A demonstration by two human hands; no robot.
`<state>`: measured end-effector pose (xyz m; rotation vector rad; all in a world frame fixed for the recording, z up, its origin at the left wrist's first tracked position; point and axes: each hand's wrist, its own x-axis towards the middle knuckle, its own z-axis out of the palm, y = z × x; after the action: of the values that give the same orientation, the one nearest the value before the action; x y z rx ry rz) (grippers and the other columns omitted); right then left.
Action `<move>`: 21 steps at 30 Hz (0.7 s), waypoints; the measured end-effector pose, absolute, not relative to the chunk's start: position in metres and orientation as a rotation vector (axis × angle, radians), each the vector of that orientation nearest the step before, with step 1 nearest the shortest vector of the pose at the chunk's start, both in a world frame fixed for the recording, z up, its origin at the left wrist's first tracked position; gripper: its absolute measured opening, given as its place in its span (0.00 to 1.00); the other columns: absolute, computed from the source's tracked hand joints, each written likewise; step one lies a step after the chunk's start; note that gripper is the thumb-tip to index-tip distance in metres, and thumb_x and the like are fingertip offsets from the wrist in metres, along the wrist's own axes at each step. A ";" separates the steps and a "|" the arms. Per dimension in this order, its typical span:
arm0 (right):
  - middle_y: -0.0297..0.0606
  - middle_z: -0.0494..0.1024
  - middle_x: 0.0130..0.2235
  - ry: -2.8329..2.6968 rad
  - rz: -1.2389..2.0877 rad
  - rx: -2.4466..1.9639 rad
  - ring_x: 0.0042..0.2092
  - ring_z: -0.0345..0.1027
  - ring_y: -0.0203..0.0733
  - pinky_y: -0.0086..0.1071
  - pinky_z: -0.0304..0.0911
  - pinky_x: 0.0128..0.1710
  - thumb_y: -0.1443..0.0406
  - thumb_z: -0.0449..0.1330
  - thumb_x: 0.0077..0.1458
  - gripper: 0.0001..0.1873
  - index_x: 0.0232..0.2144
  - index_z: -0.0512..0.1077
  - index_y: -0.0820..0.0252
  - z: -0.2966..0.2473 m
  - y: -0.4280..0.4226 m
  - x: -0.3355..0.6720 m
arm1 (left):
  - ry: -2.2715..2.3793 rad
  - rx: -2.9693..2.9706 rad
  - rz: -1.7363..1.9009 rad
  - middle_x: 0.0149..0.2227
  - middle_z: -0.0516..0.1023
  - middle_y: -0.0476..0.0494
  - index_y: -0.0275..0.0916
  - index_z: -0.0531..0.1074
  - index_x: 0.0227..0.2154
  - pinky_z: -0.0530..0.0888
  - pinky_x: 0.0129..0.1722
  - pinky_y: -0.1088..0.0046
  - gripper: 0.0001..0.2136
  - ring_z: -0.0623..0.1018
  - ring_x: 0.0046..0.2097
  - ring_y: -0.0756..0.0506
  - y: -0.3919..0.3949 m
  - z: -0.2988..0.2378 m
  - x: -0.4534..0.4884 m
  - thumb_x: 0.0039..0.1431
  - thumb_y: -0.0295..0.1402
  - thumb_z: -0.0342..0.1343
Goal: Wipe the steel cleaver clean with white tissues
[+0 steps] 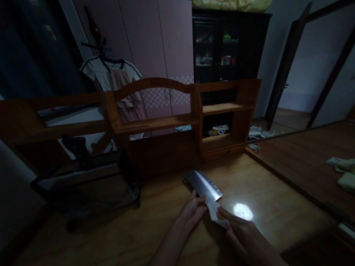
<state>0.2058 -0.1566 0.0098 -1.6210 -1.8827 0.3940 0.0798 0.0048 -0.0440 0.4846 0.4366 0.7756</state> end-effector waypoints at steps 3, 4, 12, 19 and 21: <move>0.44 0.66 0.60 -1.904 0.459 -1.599 0.59 0.62 0.45 0.37 0.58 0.59 0.62 0.47 0.63 0.22 0.57 0.67 0.59 0.005 -0.173 0.217 | 0.412 0.502 0.782 0.38 0.75 0.42 0.39 0.64 0.52 0.72 0.41 0.68 0.27 0.77 0.35 0.46 0.007 -0.050 0.081 0.48 0.14 0.57; 0.44 0.67 0.59 -1.907 0.493 -1.589 0.59 0.63 0.46 0.38 0.58 0.59 0.61 0.47 0.63 0.22 0.57 0.67 0.58 0.004 -0.178 0.222 | 0.409 0.505 0.786 0.38 0.75 0.42 0.39 0.64 0.52 0.72 0.41 0.68 0.27 0.77 0.36 0.46 0.008 -0.052 0.081 0.48 0.14 0.57; 0.40 0.78 0.25 -1.302 0.492 -1.928 0.32 0.73 0.48 0.32 0.67 0.31 0.47 0.49 0.57 0.31 0.24 0.78 0.64 0.005 -0.179 0.266 | 0.386 0.516 0.783 0.39 0.76 0.41 0.40 0.61 0.54 0.73 0.45 0.67 0.30 0.78 0.38 0.46 0.008 -0.052 0.082 0.48 0.13 0.55; 0.43 0.79 0.46 -1.526 0.518 -1.600 0.50 0.71 0.49 0.36 0.65 0.48 0.54 0.45 0.64 0.25 0.50 0.74 0.60 0.034 -0.138 0.225 | 0.437 0.505 0.802 0.40 0.76 0.40 0.38 0.61 0.51 0.73 0.44 0.67 0.28 0.79 0.39 0.45 0.005 -0.043 0.084 0.46 0.13 0.54; 0.42 0.73 0.54 -1.621 0.503 -1.544 0.56 0.66 0.48 0.39 0.61 0.55 0.57 0.46 0.65 0.23 0.54 0.71 0.57 0.033 -0.129 0.208 | 0.462 0.521 0.810 0.37 0.76 0.41 0.38 0.62 0.50 0.74 0.39 0.70 0.28 0.78 0.36 0.46 0.005 -0.042 0.084 0.44 0.13 0.52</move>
<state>0.2083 -0.1293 0.0328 -1.5445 -1.6208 0.5030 0.0835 0.0047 -0.0417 0.5213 0.4617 0.8096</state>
